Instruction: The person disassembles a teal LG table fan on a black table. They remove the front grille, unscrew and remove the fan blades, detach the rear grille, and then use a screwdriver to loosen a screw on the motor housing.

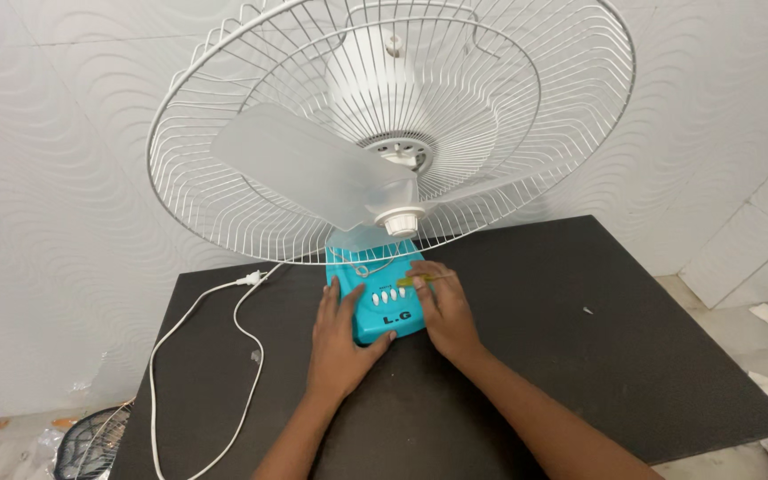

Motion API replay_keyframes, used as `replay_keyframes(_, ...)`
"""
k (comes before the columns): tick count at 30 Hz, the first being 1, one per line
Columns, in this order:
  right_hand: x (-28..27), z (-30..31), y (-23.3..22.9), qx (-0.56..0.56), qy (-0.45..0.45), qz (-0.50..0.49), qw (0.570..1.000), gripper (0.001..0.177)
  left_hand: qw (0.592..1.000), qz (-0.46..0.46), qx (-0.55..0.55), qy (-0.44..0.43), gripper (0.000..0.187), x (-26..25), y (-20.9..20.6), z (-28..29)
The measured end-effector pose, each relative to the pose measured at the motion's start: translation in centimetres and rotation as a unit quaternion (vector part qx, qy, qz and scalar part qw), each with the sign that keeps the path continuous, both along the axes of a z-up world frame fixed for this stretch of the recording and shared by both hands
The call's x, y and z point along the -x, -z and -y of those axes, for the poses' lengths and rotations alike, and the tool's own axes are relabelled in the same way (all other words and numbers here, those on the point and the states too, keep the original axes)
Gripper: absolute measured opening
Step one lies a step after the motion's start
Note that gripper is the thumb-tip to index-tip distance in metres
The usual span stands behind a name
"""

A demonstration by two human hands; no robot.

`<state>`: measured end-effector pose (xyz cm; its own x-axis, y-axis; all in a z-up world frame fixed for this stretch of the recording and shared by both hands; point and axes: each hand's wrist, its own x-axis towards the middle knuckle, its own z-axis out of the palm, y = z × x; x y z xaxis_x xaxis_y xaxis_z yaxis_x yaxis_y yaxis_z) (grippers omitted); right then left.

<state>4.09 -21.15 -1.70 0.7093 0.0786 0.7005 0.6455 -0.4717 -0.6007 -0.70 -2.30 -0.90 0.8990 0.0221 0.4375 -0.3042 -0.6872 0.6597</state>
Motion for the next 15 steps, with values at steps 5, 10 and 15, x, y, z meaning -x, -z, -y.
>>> replay_keyframes(5, -0.4, -0.7, -2.3, -0.262, -0.059, -0.177, 0.947, 0.026, 0.999, -0.042, -0.012, 0.002, 0.081, -0.2, 0.8, -0.3)
replay_keyframes(10, 1.1, -0.7, -6.5, -0.443, -0.083, -0.244, 0.859, 0.023, 0.987, -0.012, 0.163, -0.003, 0.090, -0.9, 0.5, -0.6)
replay_keyframes(15, 0.9, -0.3, -8.5, -0.494, -0.021, -0.284, 0.821, 0.036, 0.876, 0.135, 0.462, -0.025, 0.093, -2.9, -3.7, -4.6)
